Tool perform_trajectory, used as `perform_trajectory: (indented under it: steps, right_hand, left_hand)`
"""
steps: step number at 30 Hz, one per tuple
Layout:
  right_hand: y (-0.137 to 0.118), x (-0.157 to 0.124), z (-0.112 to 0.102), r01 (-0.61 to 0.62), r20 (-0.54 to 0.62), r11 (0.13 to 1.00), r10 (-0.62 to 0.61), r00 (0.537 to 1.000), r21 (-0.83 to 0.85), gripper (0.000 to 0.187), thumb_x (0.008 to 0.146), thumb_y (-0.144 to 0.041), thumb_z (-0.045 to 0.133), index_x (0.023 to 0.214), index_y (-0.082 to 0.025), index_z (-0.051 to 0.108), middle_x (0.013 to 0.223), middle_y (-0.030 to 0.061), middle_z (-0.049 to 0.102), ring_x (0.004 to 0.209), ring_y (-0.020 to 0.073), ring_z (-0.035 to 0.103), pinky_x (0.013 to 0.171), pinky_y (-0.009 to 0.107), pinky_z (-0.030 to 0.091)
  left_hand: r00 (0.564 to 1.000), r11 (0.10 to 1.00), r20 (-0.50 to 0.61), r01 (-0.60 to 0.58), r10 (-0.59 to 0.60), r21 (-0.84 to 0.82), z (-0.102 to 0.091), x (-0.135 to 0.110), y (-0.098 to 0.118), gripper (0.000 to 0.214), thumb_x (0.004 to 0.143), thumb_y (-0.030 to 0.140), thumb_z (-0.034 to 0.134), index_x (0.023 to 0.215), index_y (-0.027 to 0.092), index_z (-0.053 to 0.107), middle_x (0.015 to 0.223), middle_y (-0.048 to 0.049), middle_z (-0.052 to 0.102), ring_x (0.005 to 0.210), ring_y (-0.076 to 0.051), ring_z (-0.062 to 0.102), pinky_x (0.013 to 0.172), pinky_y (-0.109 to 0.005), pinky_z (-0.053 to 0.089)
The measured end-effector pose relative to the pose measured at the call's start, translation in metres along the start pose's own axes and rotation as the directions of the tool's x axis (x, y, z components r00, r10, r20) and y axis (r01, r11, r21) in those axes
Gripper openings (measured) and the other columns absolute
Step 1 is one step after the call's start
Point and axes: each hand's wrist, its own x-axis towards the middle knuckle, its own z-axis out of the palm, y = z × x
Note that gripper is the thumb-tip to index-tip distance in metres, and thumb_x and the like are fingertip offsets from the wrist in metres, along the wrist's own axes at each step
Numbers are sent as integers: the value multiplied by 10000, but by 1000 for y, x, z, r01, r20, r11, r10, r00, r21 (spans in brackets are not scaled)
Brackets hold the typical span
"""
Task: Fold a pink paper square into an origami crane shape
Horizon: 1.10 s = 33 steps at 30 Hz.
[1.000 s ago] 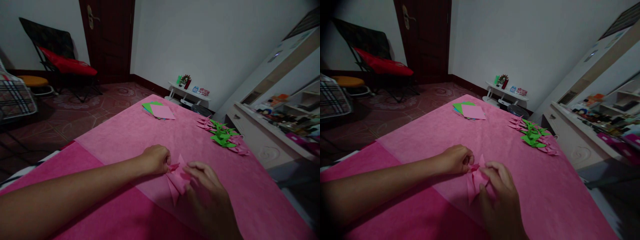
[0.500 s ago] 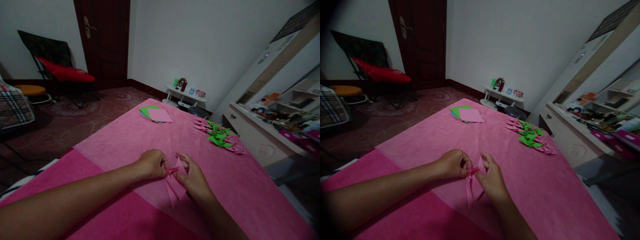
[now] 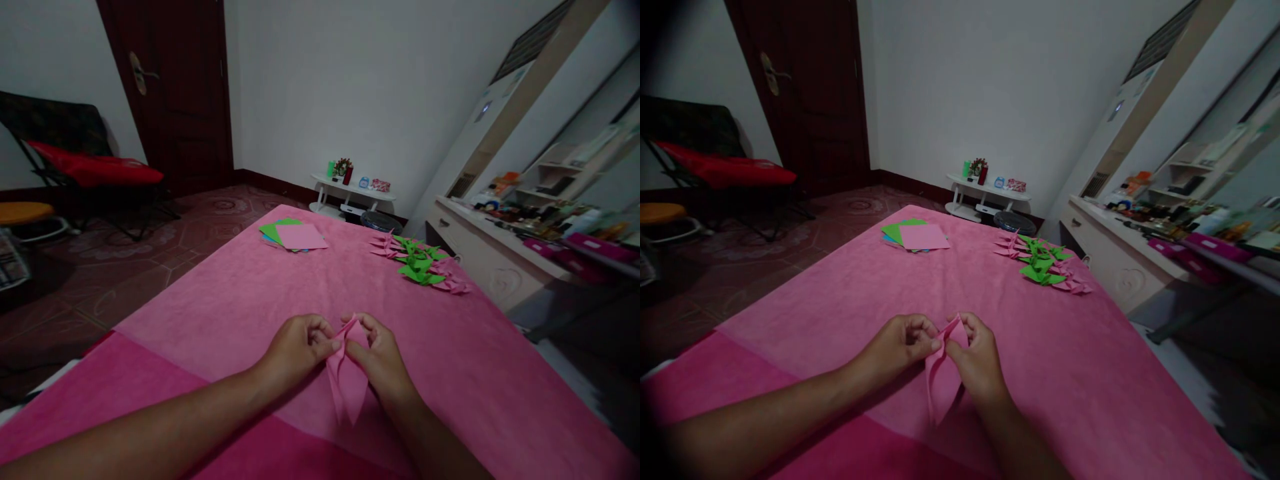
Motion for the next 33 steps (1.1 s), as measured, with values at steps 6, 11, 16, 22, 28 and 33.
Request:
perform_trajectory:
  steps: [6,11,16,22,28,33]
  right_hand:
    - [2,0,-1,33,44,998,-35,998,60,76,651,-166,607,722,-157,581,663,-17,576,611,128,523,572,227,422]
    - [5,0,-4,24,42,999,-25,999,21,141,702,-266,598,627,-155,554,576,-38,480,540,105,432,510,212,368]
    - [6,0,-4,56,-3,996,-56,998,-64,202,721,-342,606,635,-161,577,573,-32,469,559,115,424,512,212,367]
    - [8,-1,-4,91,-26,991,-94,995,-101,226,745,-333,596,604,-167,535,582,-39,420,566,109,390,532,215,361]
    - [1,-2,-3,109,-31,991,-112,993,-78,247,730,-308,606,566,-180,473,568,-50,375,562,105,366,526,212,335]
    - [-3,-2,-3,100,-10,993,-101,995,-55,229,733,-296,605,571,-174,500,567,-47,404,558,108,377,533,224,332]
  left_hand:
    - [998,984,13,66,-65,-165,3,-1,6,247,649,310,722,681,112,579,526,44,494,473,-58,396,476,-185,282]
    - [995,983,22,101,-98,-155,2,-1,5,259,639,308,731,660,120,553,491,57,476,430,-43,362,445,-179,249]
    - [995,981,40,101,-95,-164,3,0,4,254,653,327,718,662,120,572,496,37,521,441,-61,437,466,-186,306]
    - [995,987,61,86,-79,-136,4,-2,5,226,701,323,682,665,115,602,508,24,540,458,-69,460,484,-191,328]
    - [992,994,93,88,-81,-70,3,-2,6,263,725,346,643,614,111,600,524,7,534,473,-74,429,490,-206,311]
    - [988,998,140,57,-57,3,2,-3,6,374,769,378,586,506,136,478,486,28,441,461,-62,330,468,-213,227]
